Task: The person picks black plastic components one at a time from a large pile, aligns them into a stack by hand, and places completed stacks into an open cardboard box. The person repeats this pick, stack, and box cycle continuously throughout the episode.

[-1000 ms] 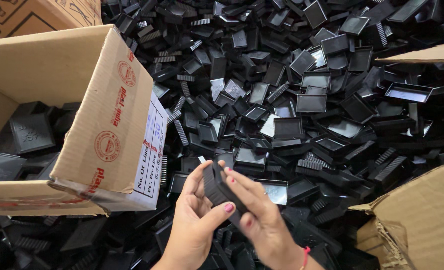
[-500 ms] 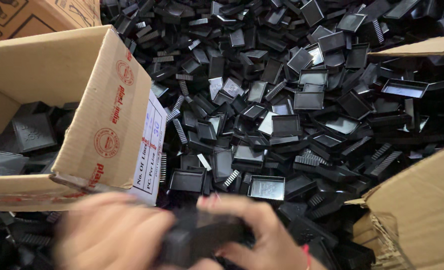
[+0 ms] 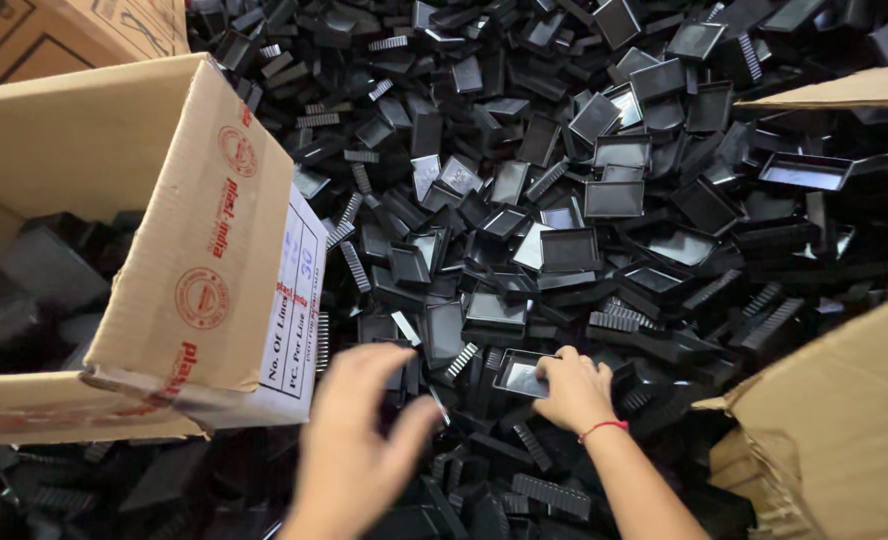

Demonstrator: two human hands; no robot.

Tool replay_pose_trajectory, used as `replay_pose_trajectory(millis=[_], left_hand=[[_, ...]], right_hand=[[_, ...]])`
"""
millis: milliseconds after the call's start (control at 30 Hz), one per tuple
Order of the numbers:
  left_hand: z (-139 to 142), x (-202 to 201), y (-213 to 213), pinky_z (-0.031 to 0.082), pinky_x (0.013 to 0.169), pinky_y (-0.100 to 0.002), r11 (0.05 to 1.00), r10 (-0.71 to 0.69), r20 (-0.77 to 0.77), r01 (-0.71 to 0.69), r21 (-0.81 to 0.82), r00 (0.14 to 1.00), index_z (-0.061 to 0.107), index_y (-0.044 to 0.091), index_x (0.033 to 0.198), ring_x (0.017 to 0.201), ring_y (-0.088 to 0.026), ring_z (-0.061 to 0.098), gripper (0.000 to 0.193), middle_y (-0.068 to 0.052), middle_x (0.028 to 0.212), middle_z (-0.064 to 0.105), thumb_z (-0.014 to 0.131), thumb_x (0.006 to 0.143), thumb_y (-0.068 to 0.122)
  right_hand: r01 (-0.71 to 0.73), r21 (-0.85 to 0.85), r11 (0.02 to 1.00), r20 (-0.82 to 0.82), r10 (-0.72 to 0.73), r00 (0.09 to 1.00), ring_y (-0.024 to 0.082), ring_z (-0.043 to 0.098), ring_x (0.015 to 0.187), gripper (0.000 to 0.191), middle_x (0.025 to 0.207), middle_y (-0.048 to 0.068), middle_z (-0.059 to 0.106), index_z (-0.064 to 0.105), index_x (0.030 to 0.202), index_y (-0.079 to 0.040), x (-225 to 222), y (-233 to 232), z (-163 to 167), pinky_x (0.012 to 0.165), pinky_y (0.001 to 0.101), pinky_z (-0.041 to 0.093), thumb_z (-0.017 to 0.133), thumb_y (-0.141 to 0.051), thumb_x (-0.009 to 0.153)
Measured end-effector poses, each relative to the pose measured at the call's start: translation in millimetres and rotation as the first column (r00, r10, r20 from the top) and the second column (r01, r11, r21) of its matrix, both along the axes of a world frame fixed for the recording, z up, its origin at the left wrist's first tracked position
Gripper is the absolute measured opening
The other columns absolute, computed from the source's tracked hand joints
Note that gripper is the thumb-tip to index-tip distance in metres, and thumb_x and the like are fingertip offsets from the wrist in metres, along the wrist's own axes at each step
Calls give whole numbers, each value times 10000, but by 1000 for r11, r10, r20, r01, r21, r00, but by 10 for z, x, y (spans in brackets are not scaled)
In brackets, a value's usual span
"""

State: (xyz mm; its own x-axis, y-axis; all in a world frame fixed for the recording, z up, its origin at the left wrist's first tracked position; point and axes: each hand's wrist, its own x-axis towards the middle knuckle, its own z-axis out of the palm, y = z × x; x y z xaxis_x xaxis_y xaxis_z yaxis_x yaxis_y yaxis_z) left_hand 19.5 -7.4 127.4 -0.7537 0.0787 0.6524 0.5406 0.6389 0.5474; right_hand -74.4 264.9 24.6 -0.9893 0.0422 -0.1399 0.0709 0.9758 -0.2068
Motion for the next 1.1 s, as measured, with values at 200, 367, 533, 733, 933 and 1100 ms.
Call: replay_pose_trajectory(millis=[200,367,533,733,933,1100], left_hand=[[-1022,-187,362,483,796,-386,578,-420,696,-419,700,583,482,172,1400,997,-227,601,546,-125,1258,603,706,952,391],[-1198,-246,184,539,823,-311,280,-365,509,-430,858,779,614,8,1156,955,-174,673,466,-139,1085,720,623,927,414],[-1055,-198,209,545,765,-387,111,-524,508,-537,836,683,676,-76,1136,833,-277,657,769,-214,945,703,448,975,641],[-1031,-93,287,554,789,-392,137,-565,569,-612,779,598,709,-92,1157,827,-285,689,979,-242,952,744,326,878,766],[-916,-11,262,562,797,-373,151,-555,562,-590,793,614,713,-66,1171,831,-278,694,944,-240,972,751,322,896,748],[-340,4,179,557,783,-400,164,-493,514,-504,848,702,603,32,1190,871,-235,705,577,-167,1020,749,507,906,526]], right_hand=[[-309,-808,501,-111,386,916,239,720,1051,477,1102,94,735,741,1104,-81,260,-452,293,937,405,572,827,-406,766],[-216,-976,12,-178,521,835,213,612,1208,414,1285,51,667,677,1206,-19,248,-670,17,996,382,486,686,-327,929],[-430,-357,829,-409,275,870,295,691,1171,455,1279,94,707,686,1255,-133,-416,-644,-535,1004,415,540,766,-291,836],[-463,224,858,47,465,884,340,638,1119,1122,1498,190,491,334,1550,-237,-814,-697,-570,938,476,469,914,-438,612],[-372,206,905,208,331,920,337,694,1065,1227,1162,152,729,174,1653,-229,-693,-660,-303,951,446,506,856,-562,689],[-401,319,859,179,361,915,332,694,1043,1220,1126,171,691,301,1548,-6,-498,-652,-340,900,424,536,924,-554,654]])
